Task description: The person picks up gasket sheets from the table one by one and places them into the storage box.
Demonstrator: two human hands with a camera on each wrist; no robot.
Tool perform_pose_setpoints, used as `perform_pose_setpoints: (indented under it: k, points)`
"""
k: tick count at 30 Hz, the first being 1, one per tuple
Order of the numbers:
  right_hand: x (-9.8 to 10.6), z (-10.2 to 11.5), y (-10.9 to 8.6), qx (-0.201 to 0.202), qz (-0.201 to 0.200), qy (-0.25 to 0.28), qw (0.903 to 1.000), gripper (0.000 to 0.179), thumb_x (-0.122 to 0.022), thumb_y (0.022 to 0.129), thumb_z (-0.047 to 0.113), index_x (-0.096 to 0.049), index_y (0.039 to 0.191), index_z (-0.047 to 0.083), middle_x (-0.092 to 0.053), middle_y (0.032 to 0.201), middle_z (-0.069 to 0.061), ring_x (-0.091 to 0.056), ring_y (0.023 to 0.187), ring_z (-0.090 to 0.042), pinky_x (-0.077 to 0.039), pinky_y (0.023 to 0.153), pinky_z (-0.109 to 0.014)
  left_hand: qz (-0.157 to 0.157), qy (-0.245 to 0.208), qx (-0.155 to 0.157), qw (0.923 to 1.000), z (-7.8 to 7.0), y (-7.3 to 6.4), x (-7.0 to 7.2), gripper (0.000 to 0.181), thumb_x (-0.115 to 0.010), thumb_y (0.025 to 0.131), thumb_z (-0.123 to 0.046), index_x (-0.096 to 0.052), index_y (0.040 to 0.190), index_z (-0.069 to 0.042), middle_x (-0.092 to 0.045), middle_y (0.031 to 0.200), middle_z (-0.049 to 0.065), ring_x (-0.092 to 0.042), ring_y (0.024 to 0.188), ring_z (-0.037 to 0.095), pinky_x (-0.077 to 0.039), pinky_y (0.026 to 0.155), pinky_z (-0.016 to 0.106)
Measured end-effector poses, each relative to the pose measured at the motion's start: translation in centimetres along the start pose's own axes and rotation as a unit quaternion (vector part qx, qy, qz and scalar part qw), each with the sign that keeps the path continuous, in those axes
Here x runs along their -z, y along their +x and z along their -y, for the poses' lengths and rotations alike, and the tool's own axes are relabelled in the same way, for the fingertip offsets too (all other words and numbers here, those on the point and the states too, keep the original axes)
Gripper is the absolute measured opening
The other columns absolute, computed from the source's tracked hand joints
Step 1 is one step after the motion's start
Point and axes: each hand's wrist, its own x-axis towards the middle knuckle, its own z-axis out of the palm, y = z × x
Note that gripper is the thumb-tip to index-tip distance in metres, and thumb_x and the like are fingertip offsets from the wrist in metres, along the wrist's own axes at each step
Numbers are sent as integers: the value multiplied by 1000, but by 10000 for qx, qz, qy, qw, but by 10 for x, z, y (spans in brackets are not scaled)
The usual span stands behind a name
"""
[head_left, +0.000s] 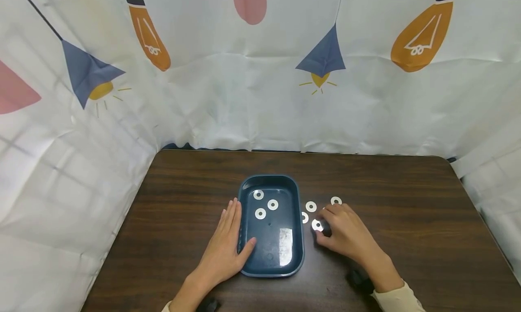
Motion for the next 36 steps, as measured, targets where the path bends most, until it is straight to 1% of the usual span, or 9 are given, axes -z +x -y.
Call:
perform_pose_setpoints:
  k: [4, 12, 20, 31, 36]
  points:
    - [2, 1, 2, 65, -53, 14, 10000, 32, -89, 76, 33, -78, 96, 11, -73, 92, 0, -64, 83, -16, -59, 82, -37, 28, -15, 28, 10000, 0, 0, 1, 101, -68, 99, -45, -8, 171, -8, -10, 180, 14, -16, 167, 34, -26, 132, 60]
    - [8, -1, 7, 244, -308, 110, 9992, 31, -91, 73, 28, -79, 94, 9, -75, 90, -1, -65, 83, -16, -58, 79, -36, 4, 13, -15, 10000, 0, 0, 2, 100, -67, 99, -45, -8, 171, -7, -11, 180, 15, -16, 167, 35, -28, 130, 63]
    - [12, -2, 14, 393, -575, 252, 9973, 28, -90, 70, 23, -77, 90, 9, -74, 87, 0, -66, 83, -16, -57, 78, -37, -22, -1, -42, 10000, 1, -1, 1, 100, -67, 99, -45, -9, 171, -7, -11, 180, 15, -16, 167, 35, -27, 131, 60]
    - [21, 0, 25, 340, -606, 418, 9967, 26, -91, 71, 23, -78, 91, 12, -74, 87, 3, -60, 77, -11, -53, 73, -32, -12, 0, -7, 10000, 1, -1, 1, 101, -68, 98, -45, -8, 171, -8, -11, 180, 15, -17, 167, 36, -27, 131, 62]
    - [24, 3, 31, 326, -616, 474, 9964, 25, -91, 72, 24, -78, 91, 13, -74, 87, 4, -60, 78, -11, -55, 74, -32, -52, -5, -64, 10000, 1, 0, 1, 100, -68, 99, -45, -9, 171, -7, -11, 180, 15, -17, 167, 35, -27, 131, 61]
